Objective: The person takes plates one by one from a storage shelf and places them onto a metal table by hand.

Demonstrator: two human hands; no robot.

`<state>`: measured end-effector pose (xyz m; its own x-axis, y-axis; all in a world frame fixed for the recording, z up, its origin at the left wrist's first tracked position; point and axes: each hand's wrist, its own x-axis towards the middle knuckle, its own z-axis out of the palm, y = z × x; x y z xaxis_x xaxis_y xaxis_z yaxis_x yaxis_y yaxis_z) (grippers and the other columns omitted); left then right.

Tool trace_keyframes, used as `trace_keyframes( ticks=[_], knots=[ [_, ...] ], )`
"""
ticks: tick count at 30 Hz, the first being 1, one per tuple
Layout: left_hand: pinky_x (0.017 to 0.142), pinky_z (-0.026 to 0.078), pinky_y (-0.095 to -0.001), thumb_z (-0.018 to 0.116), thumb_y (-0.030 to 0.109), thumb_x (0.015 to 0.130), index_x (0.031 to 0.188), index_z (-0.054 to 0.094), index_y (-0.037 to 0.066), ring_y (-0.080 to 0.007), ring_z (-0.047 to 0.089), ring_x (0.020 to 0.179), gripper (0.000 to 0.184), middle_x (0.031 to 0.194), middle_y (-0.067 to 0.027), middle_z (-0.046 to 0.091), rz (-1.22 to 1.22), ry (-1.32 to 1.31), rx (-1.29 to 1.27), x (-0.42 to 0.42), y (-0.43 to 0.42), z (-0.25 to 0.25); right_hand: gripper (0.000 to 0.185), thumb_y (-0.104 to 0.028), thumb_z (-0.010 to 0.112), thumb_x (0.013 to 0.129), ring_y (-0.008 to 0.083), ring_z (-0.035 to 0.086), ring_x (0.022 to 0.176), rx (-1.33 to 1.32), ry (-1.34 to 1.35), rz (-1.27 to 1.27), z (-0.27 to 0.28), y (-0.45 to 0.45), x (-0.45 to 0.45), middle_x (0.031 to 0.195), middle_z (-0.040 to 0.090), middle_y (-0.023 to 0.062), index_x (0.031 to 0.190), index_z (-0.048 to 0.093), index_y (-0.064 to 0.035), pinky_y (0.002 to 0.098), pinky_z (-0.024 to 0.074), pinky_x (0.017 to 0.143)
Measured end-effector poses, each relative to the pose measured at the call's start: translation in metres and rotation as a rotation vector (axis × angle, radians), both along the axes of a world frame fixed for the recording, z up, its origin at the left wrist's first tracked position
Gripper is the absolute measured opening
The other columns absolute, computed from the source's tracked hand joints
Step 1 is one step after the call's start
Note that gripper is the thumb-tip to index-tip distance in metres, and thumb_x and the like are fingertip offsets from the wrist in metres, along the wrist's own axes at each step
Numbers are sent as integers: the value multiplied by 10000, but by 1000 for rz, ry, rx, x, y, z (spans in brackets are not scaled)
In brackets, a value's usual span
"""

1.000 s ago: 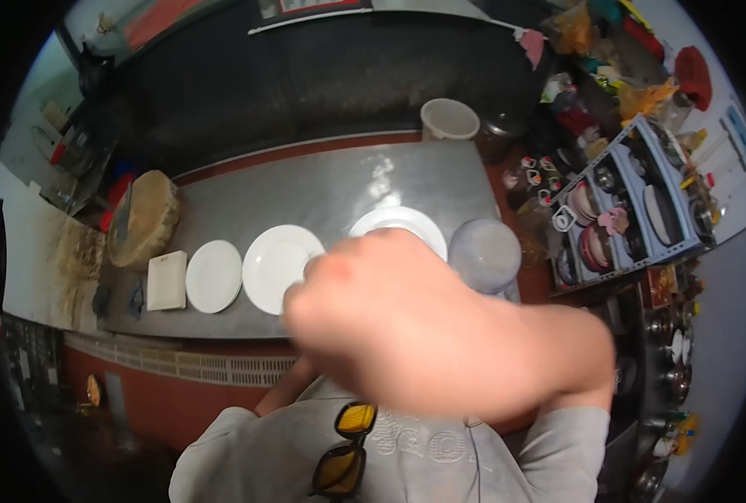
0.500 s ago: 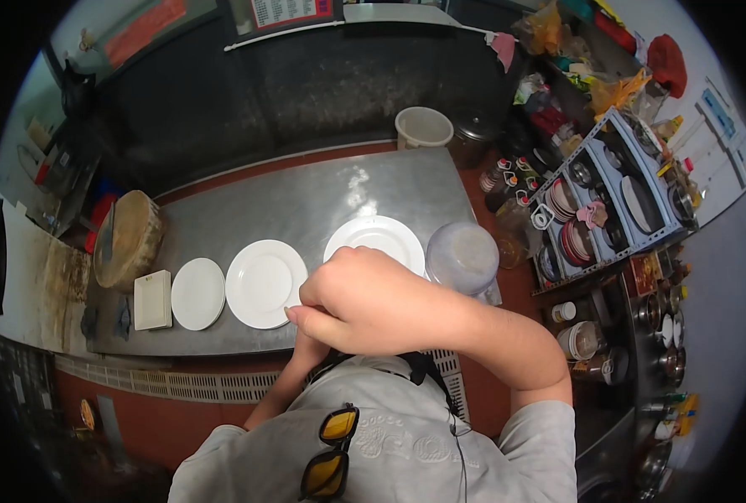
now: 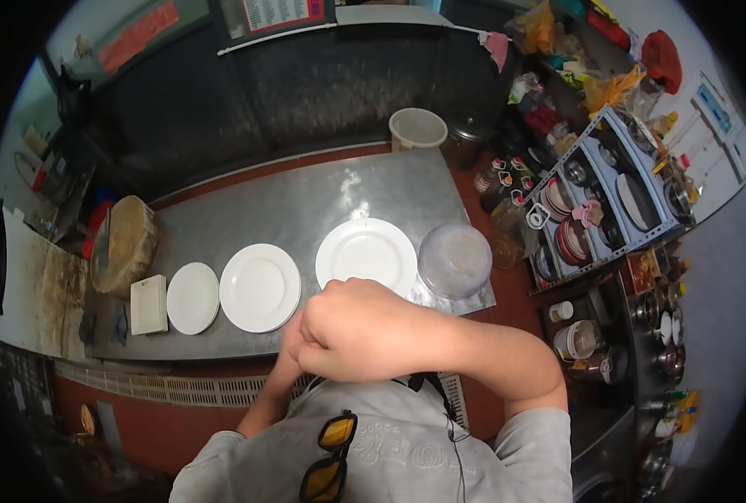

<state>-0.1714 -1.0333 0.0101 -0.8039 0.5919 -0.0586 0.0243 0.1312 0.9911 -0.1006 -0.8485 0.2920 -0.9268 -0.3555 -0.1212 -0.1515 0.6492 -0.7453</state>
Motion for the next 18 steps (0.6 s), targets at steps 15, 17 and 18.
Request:
trace_keyframes(
  ticks=[15,17,18],
  knots=[
    [977,463,-410,574,225,939,1243,569,-63,-301,579,1108,419,1252,-225,581,-22,614,507,9,14,156,349,-221,659,880,331,566,563,11,215,102,-31,6,1,586,558,131,620,540,-20,427,429,544],
    [958,467,-394,556,199,953,1218,568,-53,-259,578,1063,366,1235,-203,584,28,492,528,7,15,142,308,-205,659,856,344,579,577,-6,233,101,-26,7,5,599,571,139,630,563,-19,438,451,562],
    [949,470,-387,547,186,960,1206,567,-48,-237,578,1040,340,1227,-192,585,54,430,536,6,15,134,274,-195,655,832,357,591,586,-9,243,97,-18,7,7,606,584,150,636,584,-17,450,472,578]
  ],
)
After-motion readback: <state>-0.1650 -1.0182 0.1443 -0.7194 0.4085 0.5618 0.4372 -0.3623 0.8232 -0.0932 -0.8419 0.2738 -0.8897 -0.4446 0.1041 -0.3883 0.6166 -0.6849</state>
